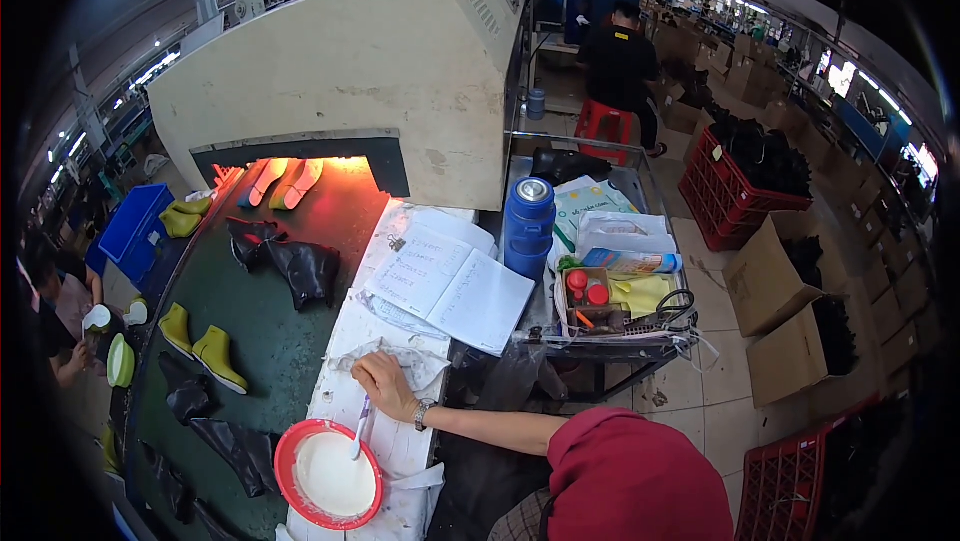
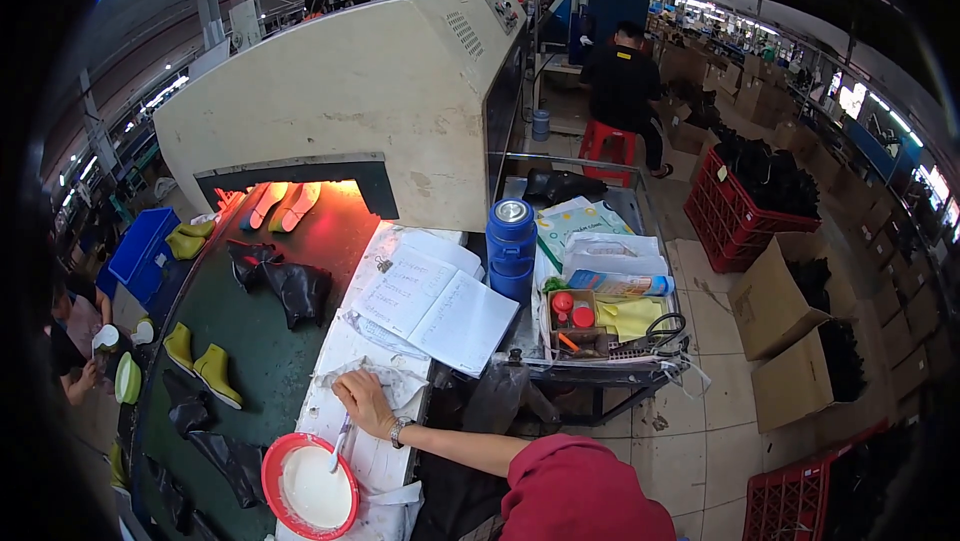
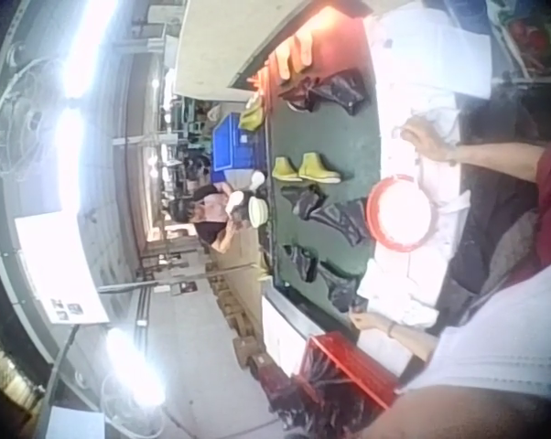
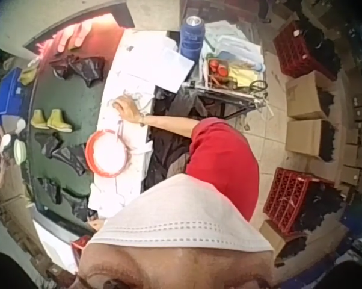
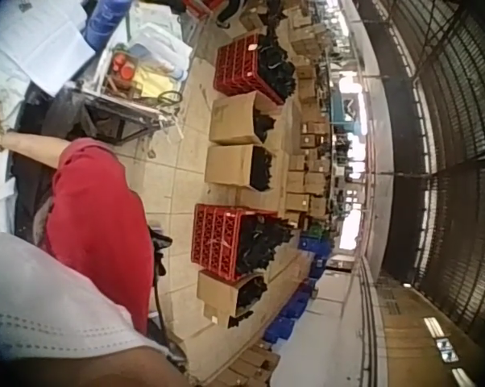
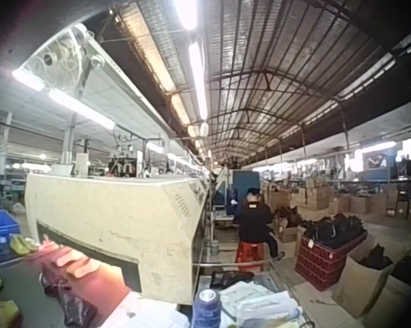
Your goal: The worker is applying white glue to the edges and seams of black leather boot uppers using a toothbrush-like applicator tool at a factory workbench.
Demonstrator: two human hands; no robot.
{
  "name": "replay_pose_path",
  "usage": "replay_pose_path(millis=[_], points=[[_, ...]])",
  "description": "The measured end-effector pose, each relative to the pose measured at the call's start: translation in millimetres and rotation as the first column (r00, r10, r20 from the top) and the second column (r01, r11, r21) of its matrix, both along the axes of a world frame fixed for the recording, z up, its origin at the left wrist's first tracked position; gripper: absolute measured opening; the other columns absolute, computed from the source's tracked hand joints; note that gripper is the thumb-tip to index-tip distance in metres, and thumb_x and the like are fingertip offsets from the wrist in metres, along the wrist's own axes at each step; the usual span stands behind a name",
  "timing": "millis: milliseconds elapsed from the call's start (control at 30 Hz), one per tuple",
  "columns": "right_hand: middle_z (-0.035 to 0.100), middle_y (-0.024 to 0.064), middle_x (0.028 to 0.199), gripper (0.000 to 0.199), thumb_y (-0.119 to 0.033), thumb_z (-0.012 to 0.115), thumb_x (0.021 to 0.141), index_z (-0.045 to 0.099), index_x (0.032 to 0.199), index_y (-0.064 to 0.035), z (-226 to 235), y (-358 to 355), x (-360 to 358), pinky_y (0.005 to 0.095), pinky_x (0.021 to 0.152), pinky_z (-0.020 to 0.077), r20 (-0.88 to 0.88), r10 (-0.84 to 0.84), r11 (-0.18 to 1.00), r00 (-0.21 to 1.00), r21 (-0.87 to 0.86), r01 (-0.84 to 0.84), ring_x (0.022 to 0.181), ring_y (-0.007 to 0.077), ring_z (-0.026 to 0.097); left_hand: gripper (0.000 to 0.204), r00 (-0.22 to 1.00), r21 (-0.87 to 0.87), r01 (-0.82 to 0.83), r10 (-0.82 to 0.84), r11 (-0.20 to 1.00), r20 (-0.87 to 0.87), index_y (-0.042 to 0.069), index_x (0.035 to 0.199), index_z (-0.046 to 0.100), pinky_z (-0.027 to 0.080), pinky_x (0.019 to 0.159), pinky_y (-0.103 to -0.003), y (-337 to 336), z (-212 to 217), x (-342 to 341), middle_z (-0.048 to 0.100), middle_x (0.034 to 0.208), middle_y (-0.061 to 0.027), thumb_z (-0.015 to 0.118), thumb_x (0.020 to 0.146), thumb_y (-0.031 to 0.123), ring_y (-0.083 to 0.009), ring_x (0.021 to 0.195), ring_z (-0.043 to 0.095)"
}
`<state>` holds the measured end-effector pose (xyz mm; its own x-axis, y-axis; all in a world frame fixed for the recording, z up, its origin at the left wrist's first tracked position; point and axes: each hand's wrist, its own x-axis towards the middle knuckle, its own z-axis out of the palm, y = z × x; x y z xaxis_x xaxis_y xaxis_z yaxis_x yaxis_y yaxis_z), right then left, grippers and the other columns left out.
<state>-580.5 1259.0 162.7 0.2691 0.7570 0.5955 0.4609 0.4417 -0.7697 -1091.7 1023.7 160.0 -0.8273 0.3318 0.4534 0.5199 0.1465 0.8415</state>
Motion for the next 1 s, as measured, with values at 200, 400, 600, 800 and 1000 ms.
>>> replay_pose_path(millis=[200, 400, 600, 800, 1000], points=[[0.062, 0.0069, 0.091, 0.014, -0.02, 0.059, 0.1, 0.061, 0.096, -0.0061, 1.2, -1.4, 1.9, 0.0376, 0.086, 0.039, 0.002, 0.005, 0.999, 1.0, -0.038, -0.005, 0.092, 0.0256, 0.057, 0.038, 1.0, 0.001, 0.004, -0.004, 1.0, -0.014, -0.006, 0.098, 0.075, 0.053, 0.064, -0.039, 0.5, 2.2, -1.6, 0.071, 0.082, -0.0155, 0.047, 0.105, 0.018, -0.0234, 0.07, 0.063], [0.062, 0.0061, 0.092, 0.014, -0.02, 0.059, 0.101, 0.061, 0.098, -0.0067, 7.0, -3.2, 2.2, 0.037, 0.086, 0.0384, -0.023, 0.008, 0.998, 1.0, -0.056, -0.009, 0.092, 0.0244, 0.058, 0.038, 1.0, 0.001, 0.001, 0.0, 1.0, -0.029, -0.006, 0.097, 0.075, 0.053, 0.064, -0.039, 0.5, 1.7, -4.5, 0.071, 0.082, -0.0159, 0.047, 0.105, 0.019, -0.0236, 0.07, 0.063], [0.062, 0.0063, 0.092, 0.014, -0.02, 0.059, 0.101, 0.062, 0.099, -0.0071, 5.9, -3.5, 1.7, 0.0371, 0.086, 0.0384, -0.006, 0.013, 0.998, 1.0, -0.067, -0.013, 0.091, 0.0242, 0.058, 0.038, 0.999, -0.001, 0.003, -0.003, 1.0, -0.041, -0.007, 0.097, 0.074, 0.053, 0.064, -0.04, 2.1, 0.3, -5.1, 0.071, 0.082, -0.0164, 0.048, 0.105, 0.019, -0.0238, 0.07, 0.063], [0.062, 0.0071, 0.092, 0.013, -0.02, 0.06, 0.101, 0.062, 0.1, -0.0071, 4.9, -2.4, 1.9, 0.0376, 0.085, 0.0389, -0.009, 0.01, 0.999, 1.0, -0.044, -0.01, 0.092, 0.0248, 0.058, 0.039, 0.999, 0.001, 0.004, -0.004, 1.0, -0.051, -0.008, 0.096, 0.074, 0.052, 0.064, -0.04, 4.0, -0.2, -4.1, 0.071, 0.082, -0.0168, 0.048, 0.105, 0.019, -0.024, 0.07, 0.062], [0.062, 0.0073, 0.093, 0.013, -0.02, 0.06, 0.101, 0.062, 0.101, -0.0069, 4.1, -1.7, 1.5, 0.038, 0.086, 0.0392, -0.003, 0.018, 0.998, 1.0, -0.054, -0.018, 0.092, 0.0253, 0.058, 0.039, 0.999, 0.0, -0.004, 0.004, 1.0, -0.055, -0.008, 0.095, 0.074, 0.052, 0.064, -0.041, 1.8, -4.0, -3.0, 0.071, 0.082, -0.0172, 0.048, 0.104, 0.02, -0.0243, 0.07, 0.062]])
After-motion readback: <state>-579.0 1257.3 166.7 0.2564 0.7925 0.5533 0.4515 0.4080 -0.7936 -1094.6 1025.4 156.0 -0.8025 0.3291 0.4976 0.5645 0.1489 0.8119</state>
